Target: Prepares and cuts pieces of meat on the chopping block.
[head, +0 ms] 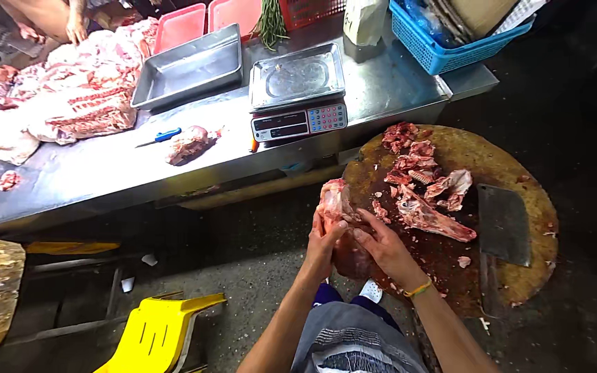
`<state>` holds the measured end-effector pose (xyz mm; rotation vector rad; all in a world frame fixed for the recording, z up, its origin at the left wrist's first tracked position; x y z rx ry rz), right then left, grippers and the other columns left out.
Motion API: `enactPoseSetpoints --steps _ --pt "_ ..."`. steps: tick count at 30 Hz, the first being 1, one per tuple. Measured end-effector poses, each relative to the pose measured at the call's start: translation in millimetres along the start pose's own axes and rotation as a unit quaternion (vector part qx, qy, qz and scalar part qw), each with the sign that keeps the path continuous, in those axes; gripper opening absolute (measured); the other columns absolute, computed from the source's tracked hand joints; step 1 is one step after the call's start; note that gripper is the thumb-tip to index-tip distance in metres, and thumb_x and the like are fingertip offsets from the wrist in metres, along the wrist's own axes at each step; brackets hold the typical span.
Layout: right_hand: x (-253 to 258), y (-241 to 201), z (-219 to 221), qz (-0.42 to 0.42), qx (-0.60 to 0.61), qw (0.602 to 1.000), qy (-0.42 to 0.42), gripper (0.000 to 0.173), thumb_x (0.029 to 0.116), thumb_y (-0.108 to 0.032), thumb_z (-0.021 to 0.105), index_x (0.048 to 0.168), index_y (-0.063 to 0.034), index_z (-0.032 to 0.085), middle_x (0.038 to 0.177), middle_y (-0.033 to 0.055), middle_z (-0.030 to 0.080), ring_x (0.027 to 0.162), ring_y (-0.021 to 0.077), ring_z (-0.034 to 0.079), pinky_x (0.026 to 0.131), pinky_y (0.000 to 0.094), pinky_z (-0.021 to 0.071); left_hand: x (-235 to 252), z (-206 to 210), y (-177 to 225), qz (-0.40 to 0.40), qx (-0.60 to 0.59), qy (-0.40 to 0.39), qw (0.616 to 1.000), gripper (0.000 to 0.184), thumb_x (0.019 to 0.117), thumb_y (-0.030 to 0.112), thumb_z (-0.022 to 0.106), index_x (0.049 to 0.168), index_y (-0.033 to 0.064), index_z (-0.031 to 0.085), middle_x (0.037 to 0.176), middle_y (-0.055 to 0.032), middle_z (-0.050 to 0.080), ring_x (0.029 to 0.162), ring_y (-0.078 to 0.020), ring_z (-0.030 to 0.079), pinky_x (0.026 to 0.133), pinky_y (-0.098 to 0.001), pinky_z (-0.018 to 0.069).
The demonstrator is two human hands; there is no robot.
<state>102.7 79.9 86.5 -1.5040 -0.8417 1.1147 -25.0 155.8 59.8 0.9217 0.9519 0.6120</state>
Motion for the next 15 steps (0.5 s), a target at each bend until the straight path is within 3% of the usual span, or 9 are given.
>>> enactPoseSetpoints --steps 2,3,5,7,10,13,15 --pt "3.8 13.5 -5.3 0.024 0.097 0.995 -0.025 0.057 0.1053 -0.033 0.05 0.153 -0.0012 0.042 0.147 0.0114 0.056 0.129 0.0118 0.058 0.109 0.0285 0.0487 -8.3 3.7 9.2 0.026 0.02 -0.013 0.999 0.094 0.0878 0.034 0.069 0.161 0.0045 0.019 0.145 -0.0173 0.054 0.122 -0.0212 0.061 0.1 -0.0404 0.0549" --pt "2.6 21.2 -8.7 0.034 0.163 0.986 -0.028 0.064 0.1029 -0.041 0.053 0.152 -0.0017 0.042 0.141 0.0103 0.06 0.124 0.0128 0.061 0.105 0.0301 0.0524 -12.1 4.1 11.9 0.035 0.02 -0.016 0.999 0.09 0.0882 0.031 0.069 0.161 0.0045 0.022 0.143 -0.0177 0.055 0.12 -0.0228 0.062 0.097 -0.041 0.0564" --pt "-2.2 33.9 -14.8 0.055 0.265 0.963 -0.023 0.085 0.0892 -0.055 0.072 0.149 -0.0029 0.043 0.128 0.0104 0.067 0.111 0.0171 0.068 0.095 0.0352 0.0591 -19.0 6.3 10.9 0.038 0.005 -0.025 0.999 0.086 0.088 0.023 0.069 0.159 0.0034 0.024 0.135 -0.0174 0.059 0.113 -0.0246 0.065 0.092 -0.0418 0.0587" --pt "-5.3 40.7 -16.3 0.064 0.304 0.95 -0.024 0.09 0.082 -0.049 0.079 0.15 -0.0034 0.042 0.126 0.0109 0.067 0.108 0.0188 0.069 0.093 0.0371 0.0602 -23.6 7.0 5.2 0.025 -0.035 -0.031 0.999 0.074 0.0909 0.014 0.063 0.156 0.0019 0.031 0.13 -0.0179 0.062 0.108 -0.0258 0.067 0.091 -0.0436 0.0594" --pt "-4.5 50.1 -12.6 0.08 0.329 0.941 -0.031 0.086 0.0818 -0.049 0.078 0.147 -0.0043 0.044 0.121 0.0115 0.069 0.105 0.0188 0.071 0.091 0.0378 0.0611 -29.1 2.9 -2.6 0.007 -0.093 -0.021 0.995 0.049 0.0995 0.008 0.052 0.147 0.0002 0.044 0.127 -0.0172 0.065 0.102 -0.0251 0.07 0.087 -0.0427 0.0606" --pt "-0.2 54.4 -1.0 0.095 0.33 0.938 -0.041 0.078 0.0862 -0.051 0.073 0.144 -0.0067 0.047 0.117 0.0108 0.07 0.104 0.018 0.071 0.091 0.0372 0.0608 -31.5 -8.8 -8.0 0.001 -0.109 -0.001 0.994 0.044 0.1019 0.006 0.048 0.145 -0.0005 0.047 0.13 -0.0163 0.064 0.103 -0.0246 0.07 0.086 -0.0414 0.0608" --pt "5.9 53.3 10.1 0.102 0.328 0.938 -0.039 0.077 0.0846 -0.052 0.074 0.142 -0.0074 0.047 0.115 0.0103 0.07 0.102 0.0177 0.071 0.089 0.0364 0.0615 -29.1 -18.9 -8.9 0.001 -0.101 0.015 0.995 0.045 0.1017 0.006 0.05 0.146 -0.0007 0.046 0.128 -0.0151 0.065 0.101 -0.0223 0.07 0.086 -0.0393 0.0604"
Point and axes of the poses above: each hand's wrist, its own x-axis towards the middle knuckle, its own z-axis out of the palm, y = z × x, the point moved 9 cm from there along x, towards the middle knuckle
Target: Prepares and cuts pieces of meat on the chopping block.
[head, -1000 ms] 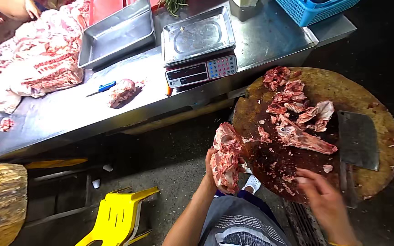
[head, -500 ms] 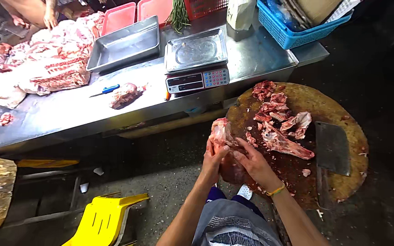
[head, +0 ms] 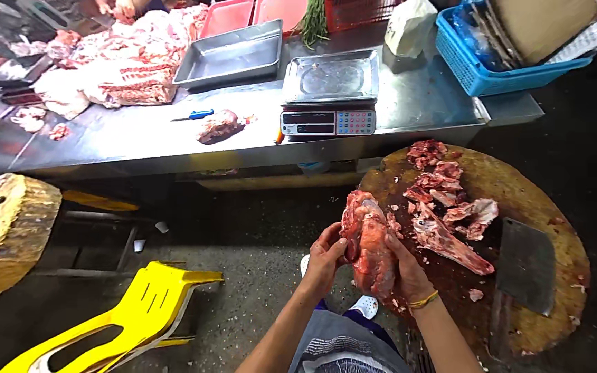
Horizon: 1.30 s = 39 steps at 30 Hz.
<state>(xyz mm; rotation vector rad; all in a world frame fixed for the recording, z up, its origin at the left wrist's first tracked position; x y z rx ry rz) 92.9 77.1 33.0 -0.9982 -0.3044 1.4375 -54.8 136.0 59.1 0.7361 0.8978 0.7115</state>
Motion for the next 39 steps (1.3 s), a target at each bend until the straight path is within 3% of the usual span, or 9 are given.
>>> enactPoseSetpoints --steps 5,8,11,18,23,29,32,36,39 --pt "30.4 18.2 29.7 0.012 -0.046 0.999 0.017 0.099 0.0721 -0.05 0.084 0.149 -0.0066 0.041 0.12 0.013 0.069 0.103 0.0208 0.071 0.086 0.0398 0.0627 13.7 -36.5 9.8 0.023 0.005 0.03 0.999 0.06 0.0954 0.001 0.061 0.151 -0.0003 0.04 0.131 -0.0161 0.063 0.104 -0.0205 0.069 0.089 -0.0381 0.0594" --pt "62.2 34.5 55.7 0.023 -0.069 0.997 -0.011 0.113 0.0641 -0.055 0.09 0.152 -0.0077 0.037 0.123 0.013 0.069 0.105 0.0216 0.071 0.088 0.0408 0.0627 35.1 -69.4 44.5 0.06 0.053 0.018 0.997 0.083 0.0863 0.013 0.069 0.158 0.0002 0.029 0.141 -0.0167 0.057 0.117 -0.0201 0.064 0.097 -0.0374 0.0558" --pt "94.2 51.6 95.4 0.03 -0.094 0.993 -0.063 0.117 0.062 -0.056 0.092 0.152 -0.0081 0.036 0.124 0.011 0.069 0.107 0.0205 0.071 0.09 0.0414 0.0622 66.2 -111.6 78.0 0.041 0.068 -0.003 0.997 0.069 0.0938 0.026 0.062 0.154 0.0 0.039 0.14 -0.0153 0.059 0.119 -0.0188 0.063 0.1 -0.0382 0.054" --pt "196.0 109.6 199.1 0.112 -0.189 0.974 -0.061 0.131 0.0516 -0.037 0.098 0.155 -0.0039 0.023 0.124 0.0126 0.067 0.105 0.0195 0.071 0.089 0.0401 0.0625 142.3 -217.2 144.5 -0.009 0.06 -0.019 0.998 0.075 0.1052 0.029 0.052 0.164 0.0048 0.013 0.153 -0.019 0.049 0.132 -0.0215 0.057 0.113 -0.0423 0.0473" --pt "292.2 121.8 256.3 0.076 -0.167 0.983 0.006 0.135 0.0507 -0.048 0.096 0.157 -0.0078 0.024 0.124 0.015 0.067 0.102 0.0233 0.072 0.084 0.0439 0.0635 173.3 -301.4 202.5 0.032 0.108 0.083 0.99 0.055 0.1037 0.031 0.055 0.152 0.006 0.046 0.15 -0.0177 0.049 0.129 -0.0249 0.057 0.107 -0.0446 0.0511" --pt "399.5 111.5 324.0 0.03 -0.119 0.992 0.025 0.103 0.0681 -0.038 0.085 0.151 -0.0075 0.031 0.109 0.0133 0.069 0.09 0.0213 0.072 0.076 0.0423 0.0637 168.8 -391.7 221.0 -0.006 0.148 0.178 0.973 0.041 0.0996 0.021 0.063 0.137 0.0027 0.059 0.135 -0.0159 0.062 0.116 -0.0239 0.065 0.097 -0.0433 0.057" --pt "417.9 111.9 332.5 0.036 -0.087 0.995 0.012 0.108 0.0608 -0.04 0.091 0.148 -0.0088 0.035 0.109 0.0138 0.07 0.09 0.0224 0.072 0.076 0.0431 0.0639 176.2 -415.3 252.9 0.052 0.271 0.199 0.94 0.039 0.0966 0.019 0.066 0.131 0.0013 0.064 0.134 -0.0145 0.063 0.118 -0.0208 0.065 0.103 -0.0384 0.0534" --pt "412.3 105.8 328.7 0.031 -0.104 0.994 0.0 0.121 0.052 -0.042 0.096 0.149 -0.0085 0.032 0.112 0.0125 0.07 0.093 0.0208 0.073 0.077 0.0413 0.0645 238.5 -424.1 350.0 0.224 0.492 0.203 0.817 0.045 0.0932 0.021 0.069 0.133 -0.0002 0.065 0.141 -0.0214 0.06 0.133 -0.0343 0.055 0.113 -0.0489 0.0436" --pt "403.7 104.2 325.2 0.035 -0.118 0.992 0.011 0.13 0.0488 -0.042 0.097 0.153 -0.009 0.027 0.119 0.0136 0.067 0.099 0.0215 0.072 0.081 0.0414 0.0638 317.7 -449.5 384.9 0.149 0.596 0.161 0.772 0.072 0.0874 0.026 0.076 0.153 0.012 0.049 0.158 -0.0213 0.043 0.147 -0.0419 0.038 0.116 -0.0623 0.0334"
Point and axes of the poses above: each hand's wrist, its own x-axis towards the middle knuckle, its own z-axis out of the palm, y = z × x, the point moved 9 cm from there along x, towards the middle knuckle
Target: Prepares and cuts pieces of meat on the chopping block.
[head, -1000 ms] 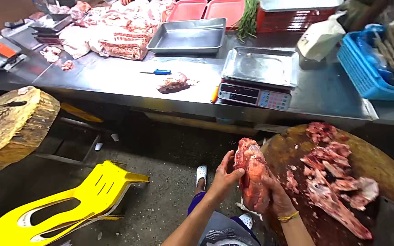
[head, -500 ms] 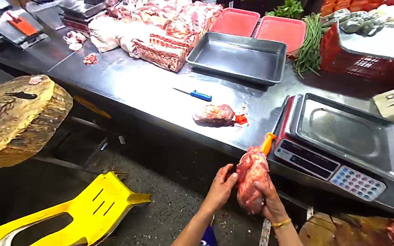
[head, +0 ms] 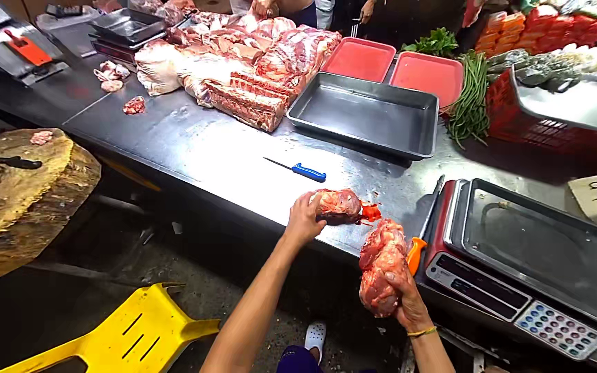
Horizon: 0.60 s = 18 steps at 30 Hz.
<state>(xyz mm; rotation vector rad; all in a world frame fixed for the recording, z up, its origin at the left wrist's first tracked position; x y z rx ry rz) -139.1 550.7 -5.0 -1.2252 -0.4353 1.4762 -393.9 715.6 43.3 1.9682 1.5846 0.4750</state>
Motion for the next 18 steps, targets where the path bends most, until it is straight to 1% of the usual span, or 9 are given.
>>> enactPoseSetpoints --steps 1,3,4,6,8,11,15,17,18 --pt "0.4 1.6 -0.1 0.003 0.001 1.0 0.004 0.132 0.048 -0.043 0.098 0.153 -0.0091 0.026 0.121 0.0146 0.067 0.1 0.0227 0.072 0.082 0.0421 0.0638 23.2 6.7 -14.8 -0.009 0.024 -0.038 0.999 0.08 0.085 0.026 0.078 0.157 0.0159 0.043 0.16 -0.0209 0.039 0.148 -0.0434 0.034 0.116 -0.0653 0.0319" --pt "8.0 5.4 1.5 0.01 -0.005 1.0 0.006 0.133 0.0483 -0.042 0.097 0.155 -0.01 0.025 0.124 0.0154 0.065 0.103 0.0228 0.071 0.083 0.0418 0.0634 50.2 21.7 -43.0 -0.018 0.052 -0.082 0.995 0.09 0.0794 0.023 0.081 0.159 0.0182 0.04 0.157 -0.0204 0.044 0.142 -0.0446 0.042 0.11 -0.0659 0.0394" --pt "13.5 6.3 3.8 0.014 -0.01 1.0 0.004 0.132 0.0489 -0.041 0.097 0.155 -0.0098 0.025 0.125 0.0159 0.065 0.103 0.0229 0.071 0.083 0.0417 0.0632 52.6 26.7 -52.1 -0.022 0.055 -0.079 0.995 0.09 0.0767 0.022 0.082 0.157 0.0177 0.042 0.151 -0.0202 0.05 0.137 -0.0436 0.048 0.107 -0.0646 0.0428" --pt "29.6 8.5 16.4 0.022 -0.013 1.0 -0.011 0.131 0.0512 -0.038 0.096 0.157 -0.01 0.023 0.126 0.0164 0.065 0.104 0.0231 0.071 0.084 0.0415 0.063 39.3 29.8 -62.2 -0.048 0.038 -0.051 0.997 0.086 0.0749 0.023 0.083 0.153 0.0134 0.048 0.141 -0.0224 0.057 0.13 -0.0425 0.054 0.106 -0.0609 0.0455" --pt "49.3 10.0 33.6 0.029 -0.026 0.999 -0.024 0.129 0.0551 -0.035 0.093 0.159 -0.0107 0.02 0.127 0.0159 0.064 0.104 0.0227 0.07 0.084 0.0406 0.0629 12.1 33.0 -66.5 -0.078 0.017 -0.012 0.997 0.083 0.0754 0.027 0.083 0.15 0.0098 0.051 0.135 -0.0239 0.06 0.127 -0.0415 0.056 0.107 -0.0569 0.0466" --pt "90.5 3.5 60.1 0.037 -0.073 0.995 -0.051 0.114 0.0658 -0.024 0.082 0.16 -0.0108 0.02 0.132 0.0176 0.061 0.106 0.0241 0.069 0.084 0.0417 0.0618 -23.1 38.6 -58.8 -0.104 -0.003 0.085 0.991 0.083 0.0744 0.032 0.086 0.145 0.0016 0.055 0.129 -0.026 0.063 0.121 -0.0425 0.06 0.104 -0.0563 0.0487" --pt "133.7 2.4 99.3 0.062 -0.136 0.984 -0.1 0.114 0.0689 -0.022 0.079 0.163 -0.0148 0.015 0.139 0.0183 0.056 0.108 0.024 0.066 0.085 0.0417 0.06 -45.1 36.4 -63.6 -0.161 -0.078 0.157 0.971 0.085 0.0764 0.029 0.086 0.146 -0.0043 0.051 0.134 -0.0288 0.059 0.128 -0.0412 0.056 0.112 -0.0502 0.0448" --pt "150.1 2.7 116.6 0.065 -0.154 0.978 -0.124 0.109 0.072 -0.021 0.078 0.162 -0.014 0.017 0.14 0.0184 0.055 0.109 0.0241 0.066 0.085 0.0414 0.0601 -50.7 32.3 -71.8 -0.186 -0.18 0.183 0.949 0.082 0.0779 0.02 0.086 0.147 -0.0054 0.049 0.139 -0.0276 0.056 0.129 -0.0352 0.057 0.112 -0.0444 0.0461" --pt "157.0 1.8 125.5 0.058 -0.173 0.974 -0.135 0.108 0.0743 -0.02 0.077 0.163 -0.0133 0.017 0.144 0.0185 0.052 0.114 0.0242 0.065 0.09 0.0415 0.0591 -52.6 29.6 -76.7 -0.202 -0.244 0.183 0.931 0.082 0.0794 0.015 0.085 0.149 -0.0047 0.046 0.141 -0.0255 0.056 0.125 -0.0298 0.06 0.107 -0.04 0.0505"
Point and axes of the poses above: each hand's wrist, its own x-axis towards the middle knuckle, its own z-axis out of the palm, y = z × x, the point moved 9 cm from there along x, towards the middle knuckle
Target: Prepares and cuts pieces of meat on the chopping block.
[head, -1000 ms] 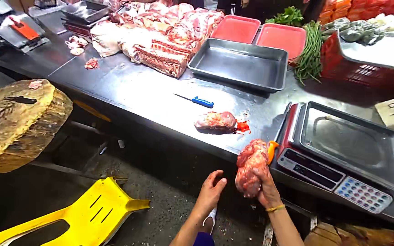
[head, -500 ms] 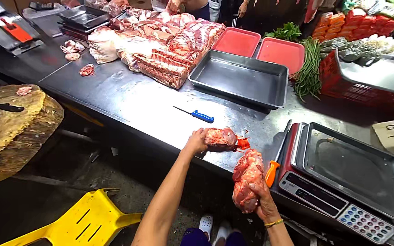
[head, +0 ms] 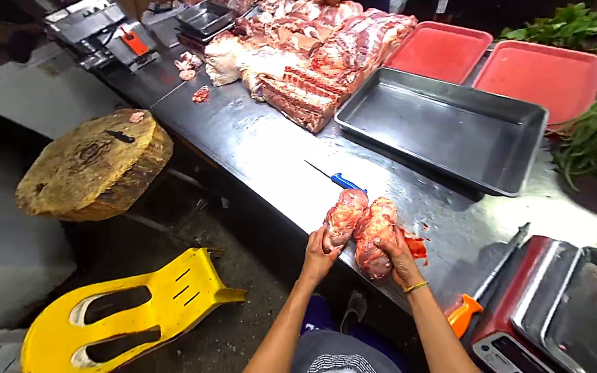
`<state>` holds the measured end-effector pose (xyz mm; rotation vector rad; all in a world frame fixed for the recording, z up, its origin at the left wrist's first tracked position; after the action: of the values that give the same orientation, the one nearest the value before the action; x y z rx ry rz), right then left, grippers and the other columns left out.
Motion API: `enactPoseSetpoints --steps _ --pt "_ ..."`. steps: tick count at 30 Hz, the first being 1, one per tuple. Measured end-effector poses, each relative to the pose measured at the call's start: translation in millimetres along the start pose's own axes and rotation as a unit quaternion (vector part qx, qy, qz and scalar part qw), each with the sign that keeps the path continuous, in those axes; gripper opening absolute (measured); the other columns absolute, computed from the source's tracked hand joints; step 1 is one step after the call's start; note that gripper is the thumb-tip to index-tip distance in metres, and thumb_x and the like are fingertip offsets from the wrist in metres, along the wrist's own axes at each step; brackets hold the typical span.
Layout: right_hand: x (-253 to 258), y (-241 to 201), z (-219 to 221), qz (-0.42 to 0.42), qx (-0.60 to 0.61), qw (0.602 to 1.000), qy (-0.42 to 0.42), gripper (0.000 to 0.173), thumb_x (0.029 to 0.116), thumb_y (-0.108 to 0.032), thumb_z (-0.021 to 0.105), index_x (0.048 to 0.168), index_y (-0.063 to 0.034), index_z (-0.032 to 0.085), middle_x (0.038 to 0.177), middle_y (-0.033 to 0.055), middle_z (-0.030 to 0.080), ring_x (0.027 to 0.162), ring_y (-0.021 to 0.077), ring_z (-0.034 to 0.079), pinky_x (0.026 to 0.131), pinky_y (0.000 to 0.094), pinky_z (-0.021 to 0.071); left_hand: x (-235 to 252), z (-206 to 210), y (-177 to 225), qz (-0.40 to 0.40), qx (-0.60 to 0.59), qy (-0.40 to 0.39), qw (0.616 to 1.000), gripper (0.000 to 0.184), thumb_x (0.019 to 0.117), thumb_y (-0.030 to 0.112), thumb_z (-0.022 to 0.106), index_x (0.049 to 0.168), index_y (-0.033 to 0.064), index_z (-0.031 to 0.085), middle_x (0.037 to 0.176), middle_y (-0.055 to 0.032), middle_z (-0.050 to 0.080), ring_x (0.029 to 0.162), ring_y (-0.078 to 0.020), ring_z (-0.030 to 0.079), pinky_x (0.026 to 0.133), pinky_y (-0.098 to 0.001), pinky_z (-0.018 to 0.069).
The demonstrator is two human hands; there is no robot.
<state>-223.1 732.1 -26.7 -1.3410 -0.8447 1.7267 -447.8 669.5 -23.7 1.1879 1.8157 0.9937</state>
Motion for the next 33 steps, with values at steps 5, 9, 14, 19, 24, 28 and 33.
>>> enactPoseSetpoints --steps 5,9,14,19,24,28,33 --pt "18.4 -27.8 13.1 -0.014 -0.368 0.928 0.049 0.063 0.0936 -0.031 0.075 0.144 -0.0003 0.054 0.138 0.0251 0.06 0.129 0.0362 0.057 0.111 0.0553 0.0436 6.0 -15.0 -22.8 -0.097 -0.211 -0.051 0.971 0.074 0.0893 -0.003 0.068 0.154 -0.0032 0.033 0.132 -0.0204 0.062 0.103 -0.0221 0.071 0.092 -0.0371 0.0597" --pt "11.2 -29.6 11.5 -0.03 -0.368 0.926 0.074 0.064 0.0981 -0.027 0.069 0.15 0.0015 0.047 0.149 0.0262 0.05 0.138 0.0343 0.051 0.116 0.0497 0.0391 10.6 -25.3 -37.8 -0.136 -0.215 -0.053 0.966 0.046 0.0959 -0.001 0.061 0.14 -0.0065 0.05 0.128 -0.0201 0.064 0.093 -0.0198 0.072 0.085 -0.0351 0.0614" --pt "-31.5 -31.6 -10.6 -0.085 -0.276 0.938 0.19 0.046 0.1012 -0.013 0.061 0.142 0.0048 0.053 0.137 0.0262 0.059 0.12 0.0302 0.063 0.102 0.0425 0.0515 8.9 -46.6 -66.6 -0.184 -0.204 -0.059 0.96 0.035 0.1002 0.001 0.056 0.135 -0.0038 0.055 0.123 -0.0174 0.066 0.091 -0.02 0.072 0.079 -0.0357 0.062" --pt "-112.3 -24.4 -29.0 -0.095 -0.272 0.919 0.268 0.035 0.1002 -0.011 0.057 0.13 0.0064 0.061 0.125 0.0213 0.066 0.109 0.0232 0.066 0.095 0.0385 0.0541 -11.6 -37.3 -123.4 -0.22 -0.085 -0.215 0.948 0.034 0.102 0.009 0.059 0.134 -0.0026 0.057 0.117 -0.0176 0.068 0.09 -0.0216 0.07 0.079 -0.0383 0.0597" --pt "-194.6 48.4 -40.6 0.017 -0.259 0.928 0.267 0.038 0.1009 -0.012 0.058 0.133 0.0068 0.059 0.12 0.0226 0.068 0.103 0.0279 0.07 0.09 0.0443 0.0588 -48.5 6.9 -157.2 -0.159 0.136 -0.453 0.867 0.038 0.1005 0.017 0.061 0.132 -0.0034 0.06 0.121 -0.0241 0.068 0.113 -0.0353 0.066 0.102 -0.0541 0.0507" --pt "-269.7 141.8 -47.4 0.192 -0.255 0.92 0.227 0.043 0.1026 -0.016 0.06 0.14 0.0046 0.056 0.126 0.0259 0.066 0.115 0.0344 0.067 0.103 0.0493 0.0527 -70.9 58.7 -140.6 -0.045 0.244 -0.569 0.784 0.042 0.1004 0.023 0.062 0.134 -0.0016 0.061 0.129 -0.0252 0.065 0.123 -0.0391 0.061 0.108 -0.0586 0.0456" --pt "-389.0 241.5 -66.1 0.317 -0.22 0.897 0.215 0.051 0.1039 -0.028 0.059 0.146 -0.0007 0.053 0.131 0.0256 0.064 0.123 0.0373 0.063 0.109 0.053 0.0472 -95.7 131.4 -106.0 0.048 0.264 -0.603 0.751 0.046 0.0989 0.026 0.065 0.137 0.0017 0.06 0.134 -0.022 0.064 0.127 -0.0353 0.061 0.11 -0.0556 0.0459"
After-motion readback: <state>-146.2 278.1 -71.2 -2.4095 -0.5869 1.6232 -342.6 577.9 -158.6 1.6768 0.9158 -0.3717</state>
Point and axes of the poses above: each hand's wrist, its own x-axis towards the middle knuckle, its own z-axis out of the palm, y = z × x, the point moved 9 cm from there along x, towards the middle knuckle
